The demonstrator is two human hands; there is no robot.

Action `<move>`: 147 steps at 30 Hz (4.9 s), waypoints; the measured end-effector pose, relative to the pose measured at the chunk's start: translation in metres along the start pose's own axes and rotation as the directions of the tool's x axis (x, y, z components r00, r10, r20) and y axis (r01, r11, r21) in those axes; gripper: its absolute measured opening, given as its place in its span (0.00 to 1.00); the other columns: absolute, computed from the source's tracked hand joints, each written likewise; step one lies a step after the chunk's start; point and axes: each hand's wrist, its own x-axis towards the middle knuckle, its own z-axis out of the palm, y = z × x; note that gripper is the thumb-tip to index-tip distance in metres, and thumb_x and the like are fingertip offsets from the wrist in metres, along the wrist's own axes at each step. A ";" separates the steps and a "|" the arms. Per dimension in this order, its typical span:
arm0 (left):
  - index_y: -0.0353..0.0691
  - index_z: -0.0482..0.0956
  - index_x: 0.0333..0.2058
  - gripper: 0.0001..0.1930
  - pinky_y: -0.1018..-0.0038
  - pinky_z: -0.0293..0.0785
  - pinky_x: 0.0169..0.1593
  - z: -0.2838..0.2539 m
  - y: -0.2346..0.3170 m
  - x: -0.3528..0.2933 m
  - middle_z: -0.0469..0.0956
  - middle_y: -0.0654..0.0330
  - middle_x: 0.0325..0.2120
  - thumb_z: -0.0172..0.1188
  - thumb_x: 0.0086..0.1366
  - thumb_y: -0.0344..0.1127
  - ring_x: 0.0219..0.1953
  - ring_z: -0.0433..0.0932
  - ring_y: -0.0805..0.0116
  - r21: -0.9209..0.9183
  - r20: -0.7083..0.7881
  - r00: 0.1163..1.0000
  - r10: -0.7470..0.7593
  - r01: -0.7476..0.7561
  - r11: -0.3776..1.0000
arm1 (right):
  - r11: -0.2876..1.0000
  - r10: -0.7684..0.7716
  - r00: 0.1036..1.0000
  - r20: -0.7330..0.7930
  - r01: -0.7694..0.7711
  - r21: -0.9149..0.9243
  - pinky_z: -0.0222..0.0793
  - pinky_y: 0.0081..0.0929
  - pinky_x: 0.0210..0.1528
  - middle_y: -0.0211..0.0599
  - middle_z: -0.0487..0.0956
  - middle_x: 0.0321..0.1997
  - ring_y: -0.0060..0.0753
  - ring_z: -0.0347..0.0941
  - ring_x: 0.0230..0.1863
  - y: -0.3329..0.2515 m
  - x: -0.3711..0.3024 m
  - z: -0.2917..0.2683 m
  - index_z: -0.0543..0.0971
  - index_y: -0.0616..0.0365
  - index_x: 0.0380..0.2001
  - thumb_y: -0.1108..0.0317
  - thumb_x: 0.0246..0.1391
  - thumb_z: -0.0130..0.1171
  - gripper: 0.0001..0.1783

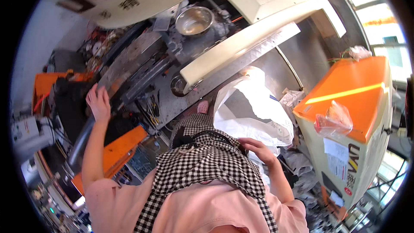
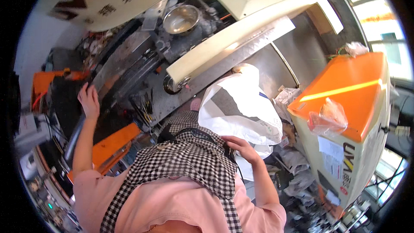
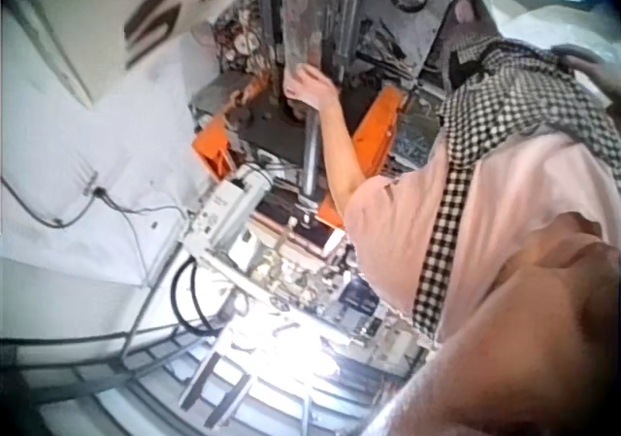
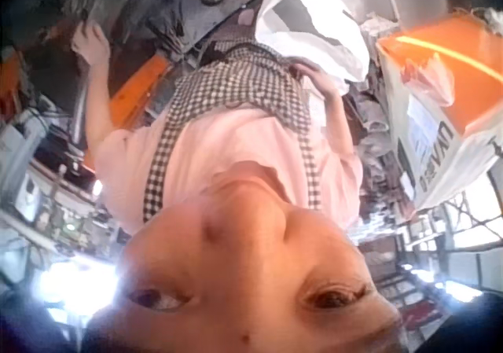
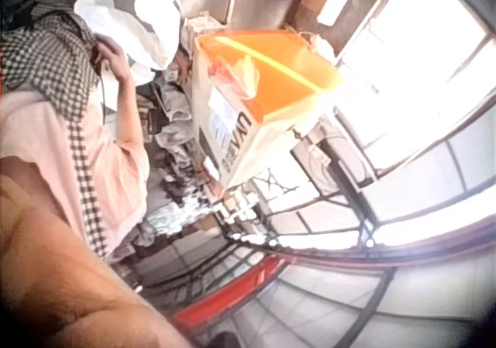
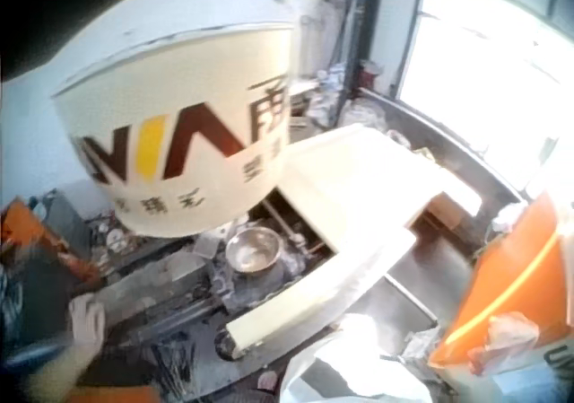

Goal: The person lifts a large bag of plastic pellets and pours them into the hopper of an industrial machine, then moves to a nearby tank of water to manipulate submerged components.

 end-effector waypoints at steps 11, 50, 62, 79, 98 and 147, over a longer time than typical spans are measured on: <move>0.37 0.74 0.34 0.12 0.58 0.64 0.46 0.080 0.127 -0.255 0.75 0.55 0.32 0.51 0.54 0.36 0.40 0.71 0.55 -0.681 0.731 -0.031 0.682 0.025 0.732 | 0.688 0.330 0.890 -0.315 -0.455 -0.565 0.62 0.39 0.55 0.43 0.76 0.48 0.50 0.70 0.49 0.167 -0.040 0.046 0.75 0.52 0.46 0.59 0.48 0.53 0.21; 0.37 0.56 0.59 0.29 0.61 0.61 0.58 0.114 0.335 -0.082 0.61 0.55 0.56 0.56 0.61 0.35 0.56 0.63 0.57 -0.619 0.557 -0.260 0.789 0.503 0.603 | 0.905 -0.122 0.515 -0.849 -0.294 -0.309 0.71 0.44 0.36 0.46 0.71 0.41 0.51 0.72 0.42 0.189 -0.004 0.039 0.73 0.58 0.34 0.53 0.49 0.52 0.19; 0.35 0.61 0.54 0.25 0.60 0.72 0.48 0.174 0.371 -0.041 0.68 0.53 0.50 0.56 0.59 0.32 0.48 0.72 0.58 -0.016 0.553 -0.367 0.748 0.893 0.450 | 0.156 -0.893 0.356 -0.277 -0.333 -0.930 0.60 0.33 0.47 0.41 0.68 0.48 0.38 0.65 0.51 0.150 0.058 0.021 0.66 0.52 0.47 0.64 0.49 0.47 0.19; 0.38 0.60 0.56 0.38 0.73 0.75 0.35 0.125 0.396 -0.002 0.72 0.55 0.39 0.64 0.44 0.22 0.40 0.74 0.65 -0.354 0.351 -0.479 0.804 0.728 0.588 | -0.054 -0.936 0.352 0.024 -0.075 -0.996 0.28 0.67 0.64 0.45 0.51 0.66 0.53 0.39 0.69 0.086 0.122 -0.016 0.69 0.36 0.50 0.62 0.51 0.45 0.21; 0.38 0.33 0.64 0.67 0.51 0.52 0.61 0.202 0.462 -0.048 0.44 0.40 0.62 0.77 0.34 0.45 0.64 0.47 0.44 -0.776 0.129 0.950 0.284 -0.082 0.625 | 0.324 -0.901 0.302 -0.312 -0.011 -0.946 0.26 0.63 0.66 0.47 0.52 0.65 0.47 0.41 0.69 0.010 0.086 -0.062 0.58 0.44 0.60 0.60 0.40 0.57 0.40; 0.36 0.77 0.37 0.14 0.73 0.69 0.40 0.184 0.542 -0.062 0.78 0.59 0.31 0.66 0.51 0.30 0.33 0.75 0.67 -0.809 0.497 0.618 0.609 0.584 0.068 | 0.852 -0.345 0.313 -0.885 -0.292 -0.435 0.41 0.54 0.65 0.48 0.50 0.67 0.51 0.44 0.68 0.158 0.016 -0.138 0.45 0.47 0.65 0.59 0.16 0.77 0.71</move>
